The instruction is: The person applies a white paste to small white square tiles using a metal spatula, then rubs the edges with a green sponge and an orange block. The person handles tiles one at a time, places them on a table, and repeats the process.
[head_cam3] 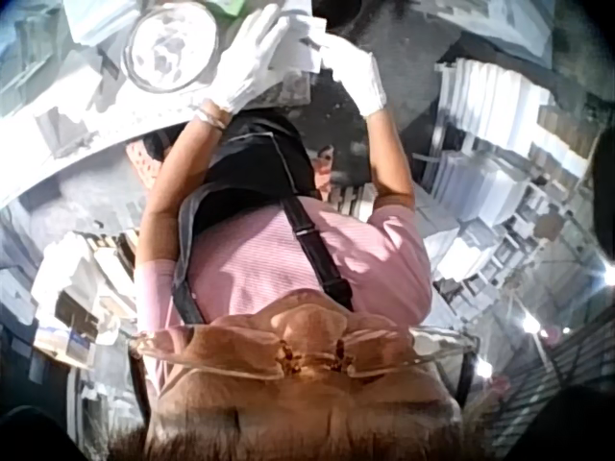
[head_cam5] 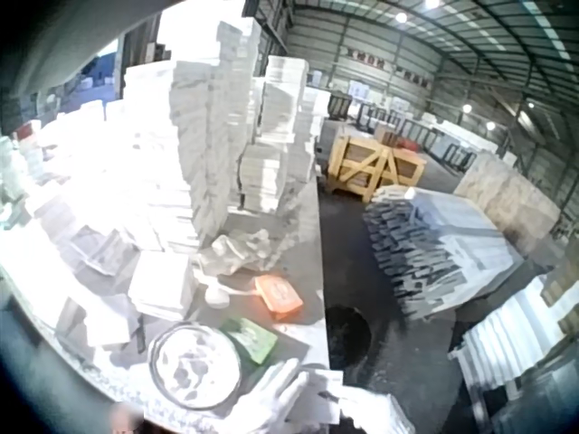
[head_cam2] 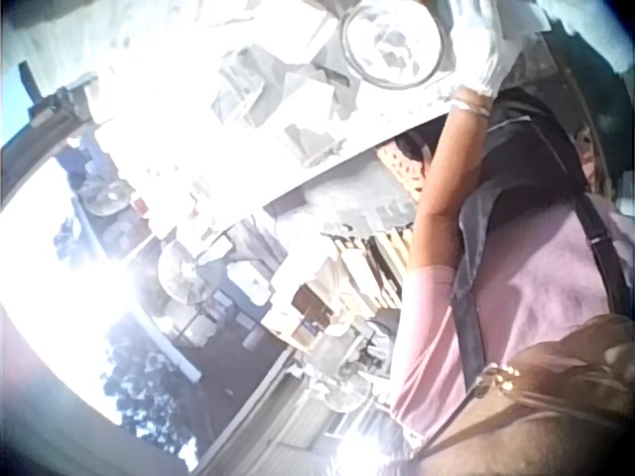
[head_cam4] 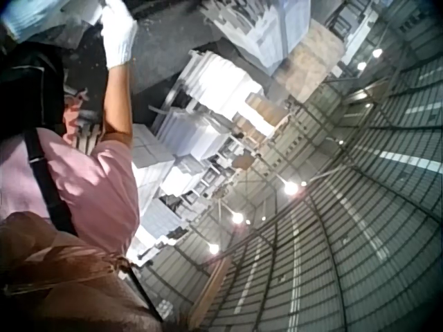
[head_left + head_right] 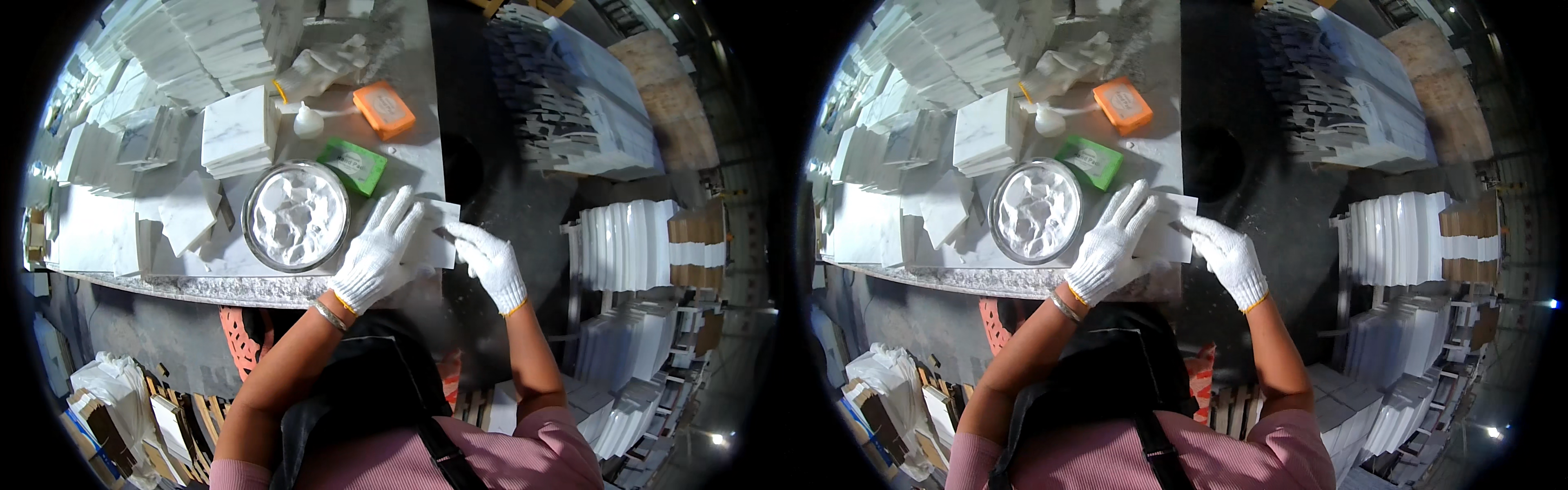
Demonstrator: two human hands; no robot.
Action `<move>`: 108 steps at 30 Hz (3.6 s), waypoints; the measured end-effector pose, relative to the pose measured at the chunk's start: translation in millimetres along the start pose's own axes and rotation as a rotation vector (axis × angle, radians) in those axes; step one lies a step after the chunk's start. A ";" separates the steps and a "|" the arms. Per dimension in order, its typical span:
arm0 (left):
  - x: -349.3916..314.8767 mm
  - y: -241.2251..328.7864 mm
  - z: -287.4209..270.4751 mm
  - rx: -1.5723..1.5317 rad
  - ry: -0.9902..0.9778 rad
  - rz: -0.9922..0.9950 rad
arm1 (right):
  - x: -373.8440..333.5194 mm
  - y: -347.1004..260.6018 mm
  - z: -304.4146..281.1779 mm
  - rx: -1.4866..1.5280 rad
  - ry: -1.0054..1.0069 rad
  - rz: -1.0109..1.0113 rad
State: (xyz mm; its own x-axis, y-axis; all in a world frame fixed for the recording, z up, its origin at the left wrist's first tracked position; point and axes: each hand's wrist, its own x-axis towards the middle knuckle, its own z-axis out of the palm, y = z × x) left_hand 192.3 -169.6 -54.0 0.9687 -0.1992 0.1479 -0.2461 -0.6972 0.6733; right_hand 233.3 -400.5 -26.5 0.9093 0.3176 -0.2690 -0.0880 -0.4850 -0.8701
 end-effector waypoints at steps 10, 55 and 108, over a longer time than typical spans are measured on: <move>1.5 4.5 -2.2 0.035 -0.014 0.002 | 9.7 -5.7 -6.2 -0.040 -0.050 -0.028; 27.4 28.7 18.0 0.322 -0.020 0.078 | -36.6 44.3 -2.4 0.598 0.073 0.181; -7.4 -11.4 -25.1 -0.860 -0.047 -0.073 | 56.1 -112.1 -17.3 -0.285 -0.577 -0.606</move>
State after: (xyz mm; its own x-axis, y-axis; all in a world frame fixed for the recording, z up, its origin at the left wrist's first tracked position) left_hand 188.8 -142.9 -44.6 0.9743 -0.2154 0.0661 -0.0564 0.0505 0.9971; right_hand 301.1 -342.4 63.1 0.4130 0.9103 -0.0281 0.5176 -0.2600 -0.8152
